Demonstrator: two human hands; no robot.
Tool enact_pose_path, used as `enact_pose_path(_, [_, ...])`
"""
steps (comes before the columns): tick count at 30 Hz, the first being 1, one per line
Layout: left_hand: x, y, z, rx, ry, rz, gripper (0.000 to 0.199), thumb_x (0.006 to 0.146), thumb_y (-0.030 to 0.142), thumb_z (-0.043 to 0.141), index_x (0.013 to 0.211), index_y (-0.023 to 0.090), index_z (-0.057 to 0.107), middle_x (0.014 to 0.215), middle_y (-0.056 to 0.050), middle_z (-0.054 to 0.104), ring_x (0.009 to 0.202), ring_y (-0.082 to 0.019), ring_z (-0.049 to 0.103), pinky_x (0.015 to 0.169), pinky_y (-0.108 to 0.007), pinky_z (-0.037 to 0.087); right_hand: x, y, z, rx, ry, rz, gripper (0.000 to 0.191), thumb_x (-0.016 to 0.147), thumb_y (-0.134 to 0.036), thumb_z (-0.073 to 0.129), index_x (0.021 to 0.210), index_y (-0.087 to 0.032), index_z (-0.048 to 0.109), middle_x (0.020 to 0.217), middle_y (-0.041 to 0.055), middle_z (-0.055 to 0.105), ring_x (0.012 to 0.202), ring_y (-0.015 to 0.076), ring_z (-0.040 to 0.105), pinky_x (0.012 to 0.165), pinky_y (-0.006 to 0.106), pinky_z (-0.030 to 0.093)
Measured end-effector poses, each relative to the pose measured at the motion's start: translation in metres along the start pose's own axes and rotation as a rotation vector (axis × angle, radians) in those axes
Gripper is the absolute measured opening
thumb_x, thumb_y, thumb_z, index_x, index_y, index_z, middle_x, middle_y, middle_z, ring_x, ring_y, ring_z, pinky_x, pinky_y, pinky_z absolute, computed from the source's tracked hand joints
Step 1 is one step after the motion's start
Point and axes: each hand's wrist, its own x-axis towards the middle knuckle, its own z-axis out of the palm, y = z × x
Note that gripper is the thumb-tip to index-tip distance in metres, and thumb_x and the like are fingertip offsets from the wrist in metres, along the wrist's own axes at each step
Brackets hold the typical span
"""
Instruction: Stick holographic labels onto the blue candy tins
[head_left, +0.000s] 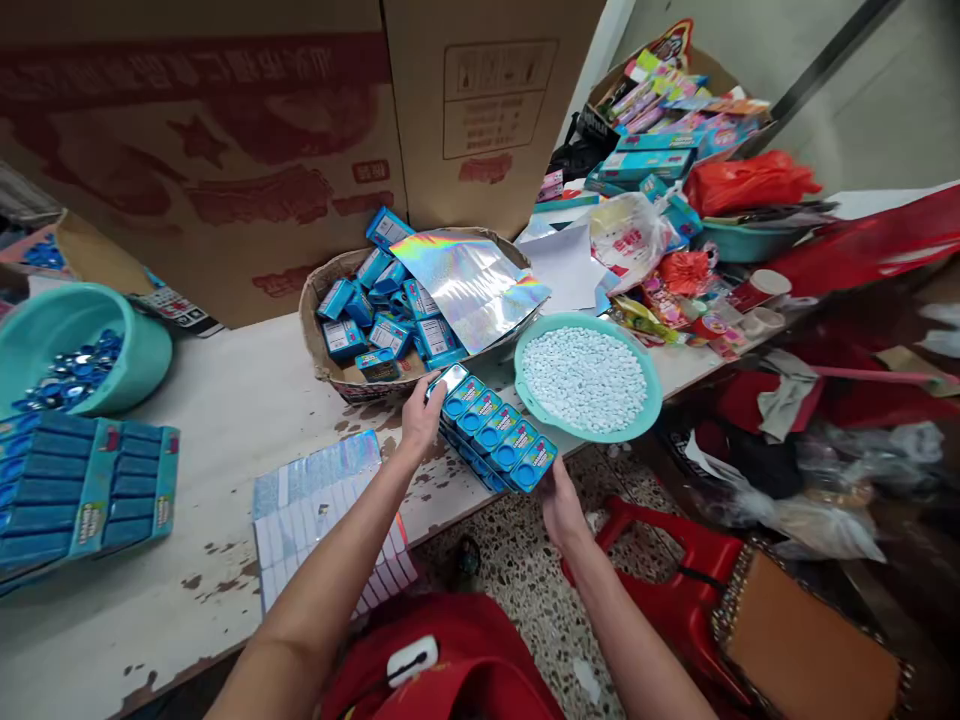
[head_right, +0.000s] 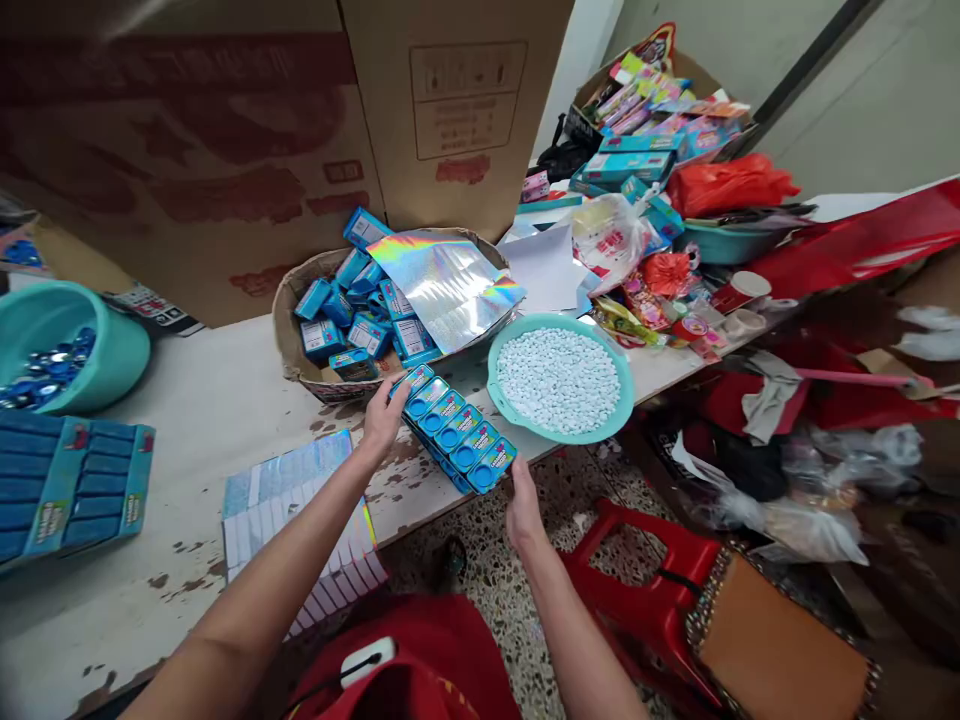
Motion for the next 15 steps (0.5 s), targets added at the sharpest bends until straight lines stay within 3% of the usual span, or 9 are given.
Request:
enact_pose_path(3, [-0.010, -0.005, 0.010, -0.074, 0.074, -0.043, 0.046, 0.088, 0.051, 0.040, 0.113, 0.018, 0.060, 0.116, -0.007, 0.064, 0.108, -0.021, 0.055, 0.095, -0.031, 0.040, 0.002, -0.003, 0.007, 0.092, -0.082, 0.069, 0.060, 0.080, -0.069, 0.040, 0.111, -0.024, 0.063, 0.110, 0.0051, 0.068, 0.109, 0.0240, 0.059, 0.093, 0.042, 0.045])
enact_pose_path(7, [-0.002, -0.002, 0.015, -0.048, 0.092, -0.066, 0.047, 0.085, 0.055, 0.043, 0.106, 0.018, 0.061, 0.105, -0.006, 0.066, 0.099, -0.021, 0.058, 0.089, -0.030, 0.042, 0.001, 0.003, 0.027, 0.064, -0.033, 0.034, 0.063, 0.083, -0.070, 0.032, 0.120, -0.025, 0.055, 0.113, 0.0044, 0.066, 0.105, 0.0227, 0.061, 0.091, 0.042, 0.047])
enact_pose_path(11, [0.004, -0.001, 0.008, -0.040, 0.059, -0.091, 0.048, 0.084, 0.057, 0.043, 0.105, 0.018, 0.061, 0.100, -0.006, 0.066, 0.096, -0.021, 0.058, 0.087, -0.031, 0.043, 0.009, 0.011, 0.026, -0.035, -0.023, 0.039, 0.069, 0.082, -0.072, 0.024, 0.122, -0.026, 0.055, 0.117, 0.0034, 0.065, 0.105, 0.0221, 0.061, 0.090, 0.041, 0.048])
enact_pose_path(13, [-0.003, -0.004, 0.003, -0.074, 0.061, -0.096, 0.049, 0.085, 0.057, 0.042, 0.110, 0.019, 0.059, 0.108, -0.007, 0.065, 0.102, -0.022, 0.057, 0.091, -0.032, 0.042, 0.018, 0.009, 0.018, -0.001, -0.061, 0.091, 0.071, 0.080, -0.075, 0.025, 0.117, -0.025, 0.058, 0.114, 0.0039, 0.066, 0.105, 0.0227, 0.062, 0.089, 0.041, 0.049])
enact_pose_path(15, [-0.017, -0.011, 0.003, -0.137, 0.143, -0.089, 0.052, 0.087, 0.057, 0.039, 0.122, 0.021, 0.053, 0.124, -0.007, 0.058, 0.116, -0.022, 0.051, 0.099, -0.032, 0.037, 0.029, 0.006, 0.010, 0.044, -0.113, 0.161, 0.073, 0.076, -0.078, 0.030, 0.113, -0.023, 0.061, 0.108, 0.0051, 0.069, 0.102, 0.0240, 0.063, 0.087, 0.042, 0.049])
